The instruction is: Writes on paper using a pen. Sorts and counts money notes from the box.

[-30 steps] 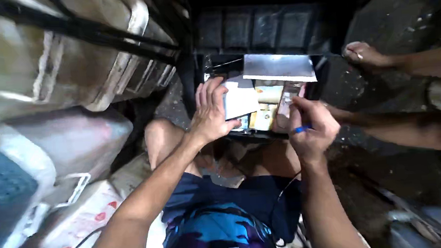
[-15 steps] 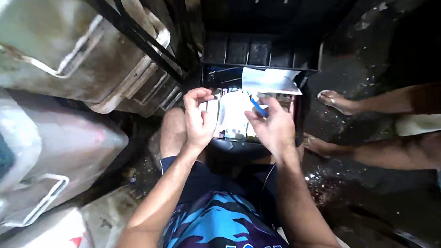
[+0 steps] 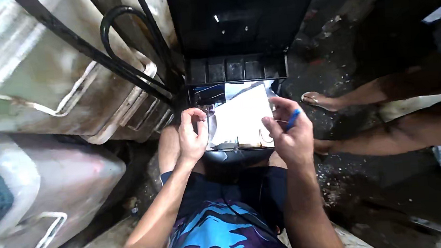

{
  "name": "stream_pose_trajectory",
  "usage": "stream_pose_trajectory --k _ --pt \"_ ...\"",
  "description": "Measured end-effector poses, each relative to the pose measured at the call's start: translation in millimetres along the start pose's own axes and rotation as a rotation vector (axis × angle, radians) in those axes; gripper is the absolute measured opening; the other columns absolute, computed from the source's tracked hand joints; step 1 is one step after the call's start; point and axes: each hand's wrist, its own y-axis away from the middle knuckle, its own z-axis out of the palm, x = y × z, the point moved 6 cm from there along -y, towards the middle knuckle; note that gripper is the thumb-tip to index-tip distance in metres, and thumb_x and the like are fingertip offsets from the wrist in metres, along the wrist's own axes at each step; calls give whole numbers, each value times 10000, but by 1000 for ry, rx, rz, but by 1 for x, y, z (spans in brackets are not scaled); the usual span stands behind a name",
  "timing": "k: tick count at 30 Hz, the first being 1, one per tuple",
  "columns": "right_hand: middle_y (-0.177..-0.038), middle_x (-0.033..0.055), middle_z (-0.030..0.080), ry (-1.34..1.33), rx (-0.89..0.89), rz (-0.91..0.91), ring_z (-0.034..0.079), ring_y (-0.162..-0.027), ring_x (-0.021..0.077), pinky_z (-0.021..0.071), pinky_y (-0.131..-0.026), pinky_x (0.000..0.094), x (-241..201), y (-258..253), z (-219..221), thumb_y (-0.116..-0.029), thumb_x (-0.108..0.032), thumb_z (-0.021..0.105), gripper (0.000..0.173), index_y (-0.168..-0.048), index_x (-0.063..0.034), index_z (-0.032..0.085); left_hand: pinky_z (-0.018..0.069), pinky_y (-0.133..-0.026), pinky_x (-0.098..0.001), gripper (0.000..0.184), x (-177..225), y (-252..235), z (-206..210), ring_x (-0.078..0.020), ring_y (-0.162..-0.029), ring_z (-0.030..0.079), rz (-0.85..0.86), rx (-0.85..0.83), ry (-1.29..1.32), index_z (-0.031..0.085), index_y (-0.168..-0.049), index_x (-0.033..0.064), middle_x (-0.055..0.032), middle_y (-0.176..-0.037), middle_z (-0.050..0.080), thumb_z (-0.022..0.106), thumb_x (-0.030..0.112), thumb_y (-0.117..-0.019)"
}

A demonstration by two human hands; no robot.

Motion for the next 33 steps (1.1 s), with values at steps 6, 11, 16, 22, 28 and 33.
stream_pose_trajectory --k 6,11,16,22,28,33 --pt "-954 47 686 -361 113 -58 637 -683 136 551 -539 264 -2 11 -25 -970 -106 668 501 -1448 -122 521 575 -856 -347 453 23 0 22 -172 -1093 645 -167 -247 262 450 -1454 154 -35 -1370 606 558 306 -1041" --pt "-948 48 685 -636 142 -97 635 -679 112 572 -585 263 -2 18 -28 -973 -79 661 460 -1414 -94 533 592 -849 -389 511 22 6 54 -193 -1037 678 -386 -392 387 490 -1456 163 -42 -1348 636 624 382 -1014" --pt "-904 28 680 -750 211 -83 630 -652 102 568 -562 258 5 31 -38 -954 -117 694 459 -1388 -119 547 585 -759 -351 407 23 9 58 -167 -939 662 -405 -472 410 546 -1392 160 -40 -1244 641 599 329 -1026" --pt "-906 66 692 -441 256 -12 634 -656 136 566 -551 277 16 48 -54 -935 -99 723 463 -1372 -78 573 635 -794 -427 320 43 19 75 -285 -918 739 -561 -623 913 628 -1203 -6 -201 -1091 716 433 227 -1103" --pt "-926 75 698 -168 300 144 648 -672 186 568 -546 326 45 77 -69 -913 -131 743 527 -1414 -135 581 621 -544 -329 177 39 16 92 -194 -635 714 -286 -556 407 716 -1063 36 -83 -813 743 642 193 -1026" --pt "-877 66 717 -215 303 263 647 -645 153 565 -542 308 73 96 -80 -916 -164 744 249 -1146 -73 720 583 -578 -305 165 42 7 87 -137 -652 663 -127 -580 349 729 -1094 64 -40 -844 724 666 191 -1009"
